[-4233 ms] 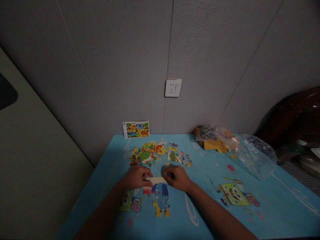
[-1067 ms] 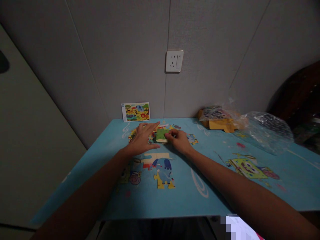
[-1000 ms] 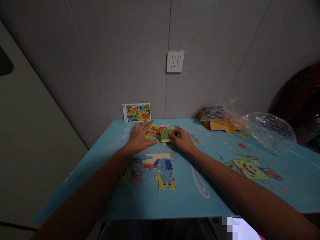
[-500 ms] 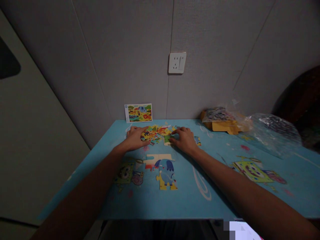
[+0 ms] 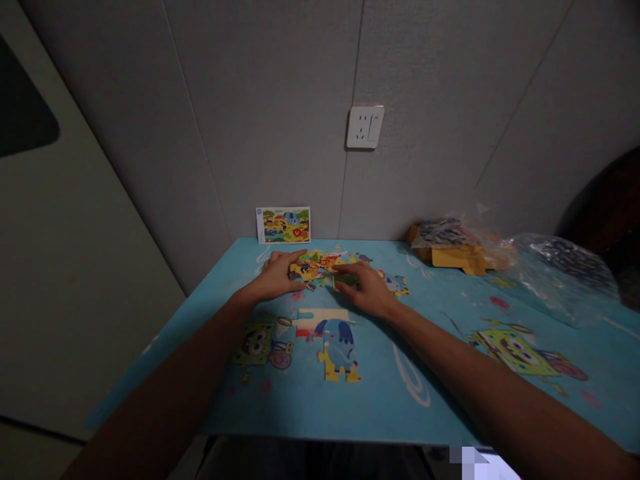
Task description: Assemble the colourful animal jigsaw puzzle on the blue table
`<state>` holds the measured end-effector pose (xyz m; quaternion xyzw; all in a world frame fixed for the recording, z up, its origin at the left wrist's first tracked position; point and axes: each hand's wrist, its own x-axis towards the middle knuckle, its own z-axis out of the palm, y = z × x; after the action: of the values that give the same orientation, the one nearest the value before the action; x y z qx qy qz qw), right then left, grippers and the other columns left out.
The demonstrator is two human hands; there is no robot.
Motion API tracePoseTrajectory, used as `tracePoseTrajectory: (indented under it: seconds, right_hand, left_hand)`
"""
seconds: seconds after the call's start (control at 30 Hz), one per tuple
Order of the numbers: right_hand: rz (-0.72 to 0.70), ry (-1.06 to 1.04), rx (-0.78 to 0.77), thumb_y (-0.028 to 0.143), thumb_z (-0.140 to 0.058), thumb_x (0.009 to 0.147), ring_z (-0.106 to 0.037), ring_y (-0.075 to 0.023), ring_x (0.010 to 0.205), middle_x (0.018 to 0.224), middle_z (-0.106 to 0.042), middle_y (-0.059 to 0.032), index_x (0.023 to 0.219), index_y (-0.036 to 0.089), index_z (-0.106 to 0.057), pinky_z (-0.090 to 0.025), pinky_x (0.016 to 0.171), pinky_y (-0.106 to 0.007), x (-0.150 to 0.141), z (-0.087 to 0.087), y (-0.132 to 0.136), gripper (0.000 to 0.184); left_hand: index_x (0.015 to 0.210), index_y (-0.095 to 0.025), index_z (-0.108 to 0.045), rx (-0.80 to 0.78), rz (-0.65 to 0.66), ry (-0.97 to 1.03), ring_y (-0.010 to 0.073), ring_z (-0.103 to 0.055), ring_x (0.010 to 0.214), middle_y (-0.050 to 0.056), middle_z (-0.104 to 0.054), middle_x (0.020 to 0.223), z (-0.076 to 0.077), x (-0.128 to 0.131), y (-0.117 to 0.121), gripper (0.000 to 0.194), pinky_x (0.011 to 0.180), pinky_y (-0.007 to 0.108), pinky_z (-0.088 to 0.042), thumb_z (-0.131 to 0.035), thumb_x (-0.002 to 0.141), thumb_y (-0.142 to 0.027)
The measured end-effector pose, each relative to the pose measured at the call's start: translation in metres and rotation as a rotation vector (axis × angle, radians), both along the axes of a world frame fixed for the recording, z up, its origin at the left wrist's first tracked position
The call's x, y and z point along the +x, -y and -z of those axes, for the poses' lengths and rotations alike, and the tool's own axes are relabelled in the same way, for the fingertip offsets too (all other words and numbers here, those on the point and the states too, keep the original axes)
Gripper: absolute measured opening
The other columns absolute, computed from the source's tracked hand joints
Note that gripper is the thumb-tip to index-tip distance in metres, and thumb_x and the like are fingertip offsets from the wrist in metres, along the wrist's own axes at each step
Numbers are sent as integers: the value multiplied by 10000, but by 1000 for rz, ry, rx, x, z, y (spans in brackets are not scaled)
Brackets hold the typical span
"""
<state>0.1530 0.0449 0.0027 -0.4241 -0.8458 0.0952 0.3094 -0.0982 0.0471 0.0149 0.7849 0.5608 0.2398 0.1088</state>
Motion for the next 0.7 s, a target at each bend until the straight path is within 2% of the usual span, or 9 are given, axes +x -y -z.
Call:
tracePoseTrajectory:
  seconds: [0.07,0.13,0.23,0.33,0.5,0.7]
  right_hand:
    - [-141,-14,-21,311,-592,852,-582,-257,1046,1147,-684,-98,1286,199,-608,-436,929,-439,-2,-1,5,449]
    - [-224,-32,-56,340,-584,860,-583,-259,1062,1187,-670,-104,1336,187,-567,-437,941,-446,-5,-1,10,500]
    - [-260,-109,-140,379,-579,873,-591,-258,1093,1221,-660,-98,1313,187,-590,-432,971,-454,-7,0,12,481]
    - [-271,-216,-176,390,-566,887,-604,-250,1106,1202,-677,-87,1246,205,-646,-428,995,-459,-4,1,8,412]
    - [-257,-372,-96,361,-591,870,-602,-258,1138,1201,-683,-98,1193,223,-684,-408,1033,-484,1,2,1,363]
    - [-315,-323,-144,311,-586,864,-628,-232,1088,1143,-712,-62,1138,255,-715,-448,994,-445,0,3,3,308]
  left_hand:
    - [1464,-269,-396,32,69,11,312,-446,1218,95,-558,1279,1,7,4,860,1040,453,-384,-769,692,-333]
    - [1463,-278,-390,75,143,27,300,-428,1216,86,-543,1301,1,15,8,841,1048,455,-379,-761,710,-316]
    - [1455,-282,-395,143,252,51,281,-421,1198,82,-529,1303,1,23,13,806,1048,444,-382,-750,731,-289]
    - [1459,-279,-380,224,306,50,278,-411,1194,78,-523,1301,0,26,14,797,1051,451,-374,-743,750,-300]
    - [1477,-275,-338,327,265,90,267,-406,1196,65,-549,1284,-2,21,11,842,1069,452,-346,-762,749,-266]
    - [1302,-251,-586,280,188,64,256,-462,1158,76,-612,1141,3,24,8,477,1027,448,-372,-668,834,-216]
